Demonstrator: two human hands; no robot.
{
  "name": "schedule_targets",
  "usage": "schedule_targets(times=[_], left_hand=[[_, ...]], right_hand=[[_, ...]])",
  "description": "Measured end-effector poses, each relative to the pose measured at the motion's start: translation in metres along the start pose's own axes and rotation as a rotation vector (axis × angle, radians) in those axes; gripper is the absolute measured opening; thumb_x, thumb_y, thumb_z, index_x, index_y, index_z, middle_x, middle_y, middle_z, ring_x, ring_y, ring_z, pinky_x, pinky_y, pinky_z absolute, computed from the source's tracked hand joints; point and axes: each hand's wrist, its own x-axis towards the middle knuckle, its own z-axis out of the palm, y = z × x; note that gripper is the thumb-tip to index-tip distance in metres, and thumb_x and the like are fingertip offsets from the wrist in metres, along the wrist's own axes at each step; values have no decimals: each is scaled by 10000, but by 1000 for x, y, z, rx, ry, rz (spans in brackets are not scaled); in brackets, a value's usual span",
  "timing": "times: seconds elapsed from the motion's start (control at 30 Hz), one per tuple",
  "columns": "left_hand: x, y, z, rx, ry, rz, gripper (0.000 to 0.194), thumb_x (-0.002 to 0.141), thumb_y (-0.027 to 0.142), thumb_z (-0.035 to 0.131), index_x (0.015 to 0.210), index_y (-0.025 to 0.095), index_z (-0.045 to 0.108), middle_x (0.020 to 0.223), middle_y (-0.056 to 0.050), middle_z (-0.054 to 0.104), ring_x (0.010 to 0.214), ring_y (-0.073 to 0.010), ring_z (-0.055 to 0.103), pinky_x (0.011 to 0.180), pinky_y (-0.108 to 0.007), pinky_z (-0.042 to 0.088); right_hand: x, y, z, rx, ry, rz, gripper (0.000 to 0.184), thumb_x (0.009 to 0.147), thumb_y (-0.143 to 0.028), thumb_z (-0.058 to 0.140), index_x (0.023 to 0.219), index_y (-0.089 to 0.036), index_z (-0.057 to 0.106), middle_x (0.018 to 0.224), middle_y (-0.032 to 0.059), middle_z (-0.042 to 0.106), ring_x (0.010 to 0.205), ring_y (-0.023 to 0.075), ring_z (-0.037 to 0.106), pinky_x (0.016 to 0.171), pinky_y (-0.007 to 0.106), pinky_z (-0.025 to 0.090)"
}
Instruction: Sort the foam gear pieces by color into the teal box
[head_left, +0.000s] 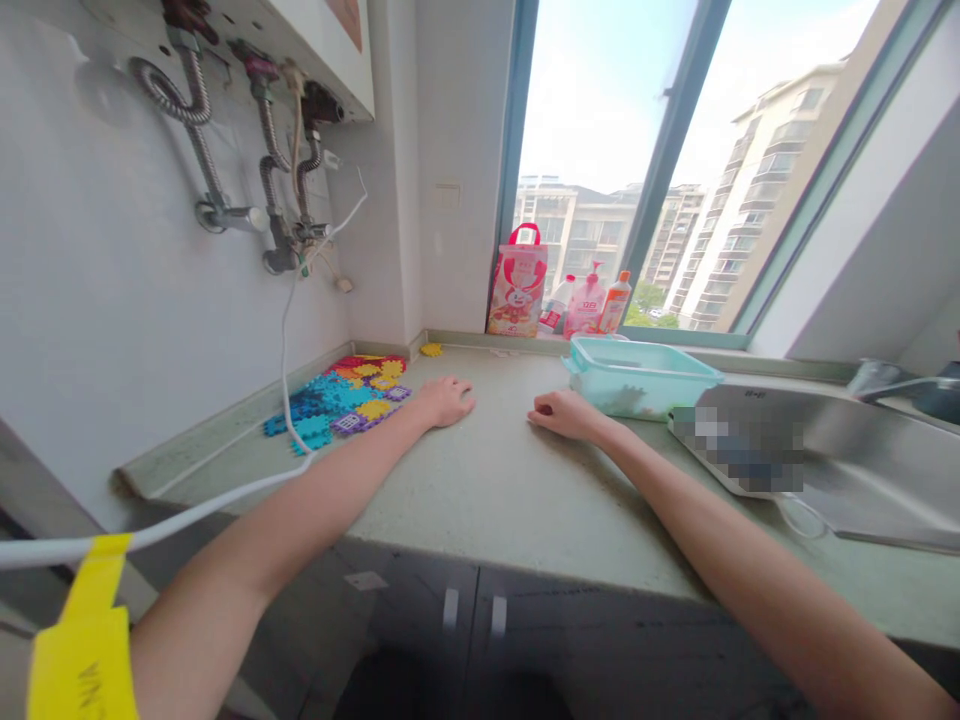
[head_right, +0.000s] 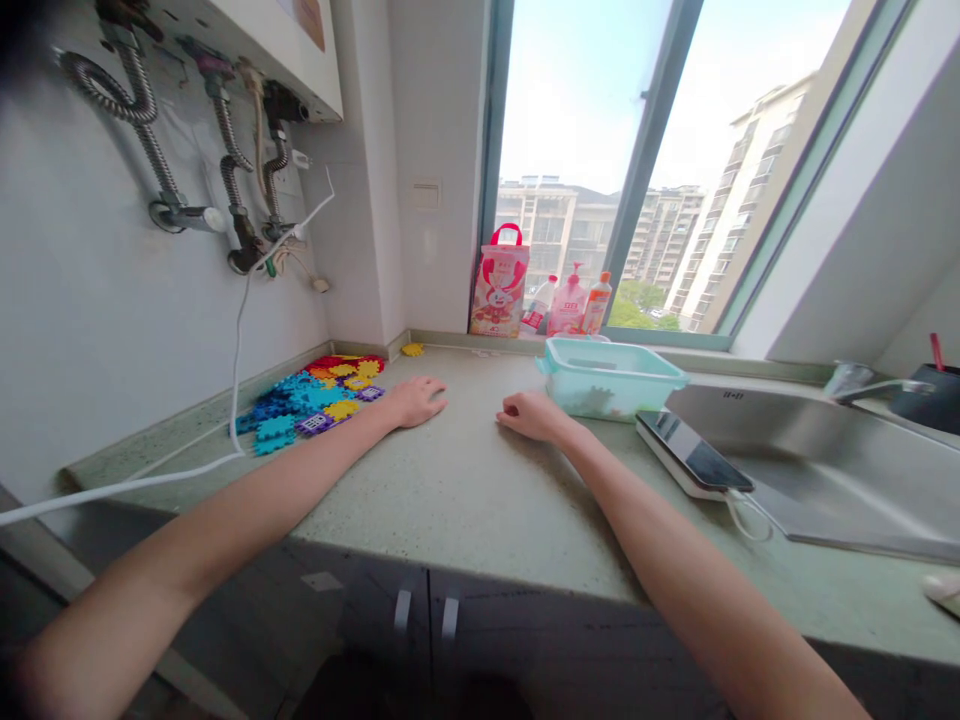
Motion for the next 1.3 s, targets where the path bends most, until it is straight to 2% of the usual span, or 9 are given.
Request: schedule_targets(times=[0.07,0.17,0.37,0.63,0.87,0.97,1.07,1.2,1.3], left_hand=[[8,0,3,54,10,-115,601,1035,538,399,1456,158,599,1458,-219,595,1353,-370,531,1130,-512,388],[29,0,1,111,26,-176,582,1025,500,421,1432,125,600,1466,-254,572,1392,-405,478,1146,-550,339],[89,-14,10,132,87,-311,651,995,481,464,1443,18,558,1470,-341,517,1393,-481,439,1122,-612,311],[172,-58,40,143,157,-452,709,929,600,538,1394,70,613,1442,-311,550,1348,-471,480,1075,-563,365],[211,-84,50,175,101,-553,746,941,640,477,1452,107,588,1524,-263,526,1400,-432,453,1086,-561,389],[219,-92,51,110,5,-586,781,958,675,429,1467,103,584,1561,-250,502,1403,-438,452,1110,-574,370],[214,-93,51,38,-27,-602,824,972,692,394,1506,82,546,1597,-243,464,1422,-440,431,1137,-586,350],[182,-72,39,4,33,-570,839,966,684,396,1508,58,537,1582,-262,471,1443,-454,411,1142,-569,366],[151,-45,26,-24,16,-488,748,976,614,392,1457,81,602,1556,-295,486,1447,-473,421,1140,-617,361]], right_hand=[[-1,-3,-1,-12,-3,7,293,974,-337,604,752,-174,702,737,55,707,641,143,528,629,275,308],[-3,-10,-4,-14,-15,26,270,978,-323,614,784,-172,725,770,63,727,659,149,549,629,277,309],[-7,-17,-10,33,-9,10,196,970,-321,653,898,-176,763,828,51,744,697,149,582,642,266,322],[0,-10,-6,75,-29,4,194,975,-328,666,882,-182,755,811,41,742,681,139,581,627,259,305],[5,-3,1,22,-12,-23,238,989,-403,630,924,-210,753,865,44,766,720,162,618,616,274,291],[7,-2,-1,2,-26,-28,247,994,-414,624,930,-215,755,876,43,771,745,171,641,613,276,293],[8,-2,-4,-10,-48,-30,249,998,-418,623,952,-217,762,904,44,779,780,177,664,618,270,310],[6,-3,-6,6,-54,-5,227,987,-398,635,984,-220,776,946,42,789,802,166,671,639,252,349],[4,-6,-9,12,-65,13,214,982,-375,645,992,-213,786,945,45,789,807,161,672,660,246,368]])
